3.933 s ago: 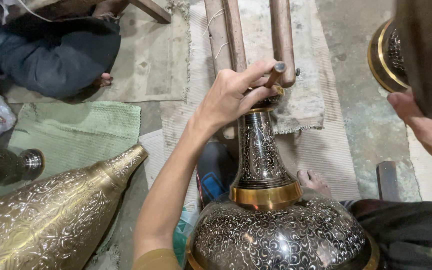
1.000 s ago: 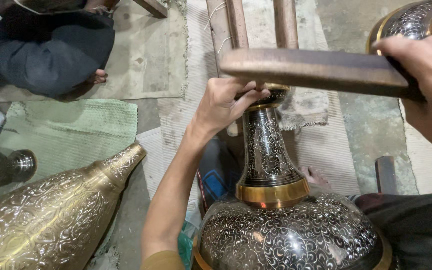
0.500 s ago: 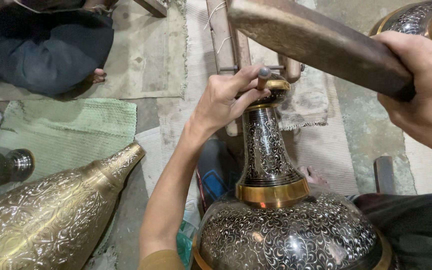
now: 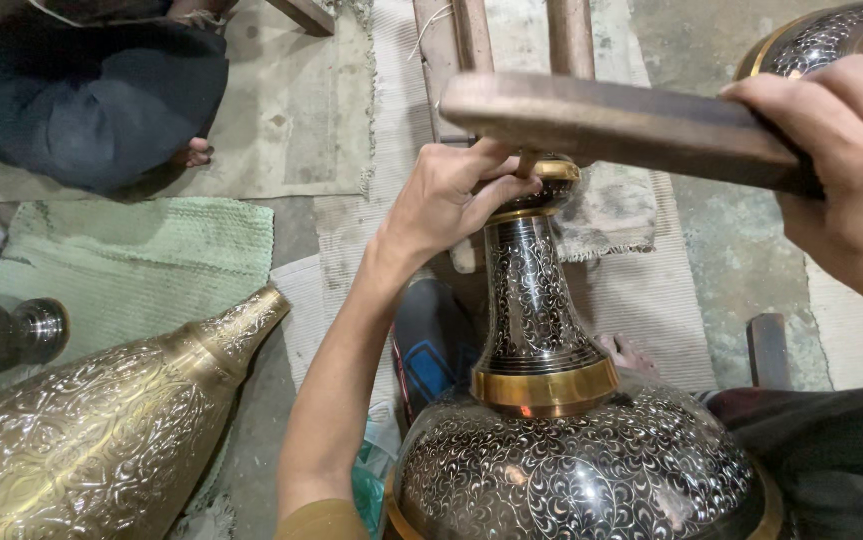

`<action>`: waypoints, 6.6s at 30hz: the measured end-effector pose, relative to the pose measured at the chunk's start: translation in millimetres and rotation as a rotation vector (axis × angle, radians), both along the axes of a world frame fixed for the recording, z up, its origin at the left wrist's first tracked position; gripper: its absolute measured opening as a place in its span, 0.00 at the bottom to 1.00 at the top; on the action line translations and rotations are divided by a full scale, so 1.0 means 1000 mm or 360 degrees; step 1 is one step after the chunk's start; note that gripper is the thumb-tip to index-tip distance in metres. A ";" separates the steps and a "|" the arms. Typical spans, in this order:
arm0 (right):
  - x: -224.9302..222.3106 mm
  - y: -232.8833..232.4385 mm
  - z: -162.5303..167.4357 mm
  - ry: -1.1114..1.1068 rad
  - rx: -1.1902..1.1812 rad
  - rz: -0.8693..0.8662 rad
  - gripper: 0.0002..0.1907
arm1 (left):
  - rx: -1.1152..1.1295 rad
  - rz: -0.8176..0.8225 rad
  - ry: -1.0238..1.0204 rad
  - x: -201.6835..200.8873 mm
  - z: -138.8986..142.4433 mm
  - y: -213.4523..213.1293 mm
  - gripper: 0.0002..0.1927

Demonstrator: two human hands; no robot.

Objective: The person sits on the floor holding a steel punch against the neck of an engraved brass vase and taps it with a wooden mallet to chase the decoration, repositioning the punch repeatedly around the rim. At the end they lift and turn the vase to work on another section.

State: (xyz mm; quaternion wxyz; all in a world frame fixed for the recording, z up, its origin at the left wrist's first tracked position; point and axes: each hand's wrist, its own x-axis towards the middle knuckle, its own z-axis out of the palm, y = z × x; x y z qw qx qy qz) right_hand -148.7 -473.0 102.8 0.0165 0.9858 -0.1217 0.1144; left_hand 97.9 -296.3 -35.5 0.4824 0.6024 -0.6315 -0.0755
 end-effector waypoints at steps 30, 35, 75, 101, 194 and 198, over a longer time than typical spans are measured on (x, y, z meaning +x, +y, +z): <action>0.011 -0.001 0.010 -0.0280 0.0357 0.0284 0.27 | -0.0424 0.0075 0.0263 -0.010 -0.022 0.014 0.25; 0.017 0.007 0.016 -0.0125 -0.0061 0.0262 0.33 | -0.0420 0.0055 0.0229 -0.009 -0.022 0.014 0.22; 0.027 0.004 0.015 -0.0073 -0.0116 0.0246 0.35 | -0.0371 -0.0104 0.0171 0.007 -0.029 0.009 0.29; 0.034 0.007 0.018 -0.0046 -0.0103 0.0292 0.31 | -0.0528 0.0043 0.0365 -0.005 -0.051 0.012 0.27; -0.054 -0.019 -0.092 0.1760 0.1610 0.0240 0.38 | -0.0719 -0.0811 0.2263 -0.170 -0.047 0.237 0.23; -0.044 -0.016 -0.073 0.1749 0.1163 0.0104 0.28 | -0.0766 -0.0770 0.2426 -0.154 -0.039 0.226 0.18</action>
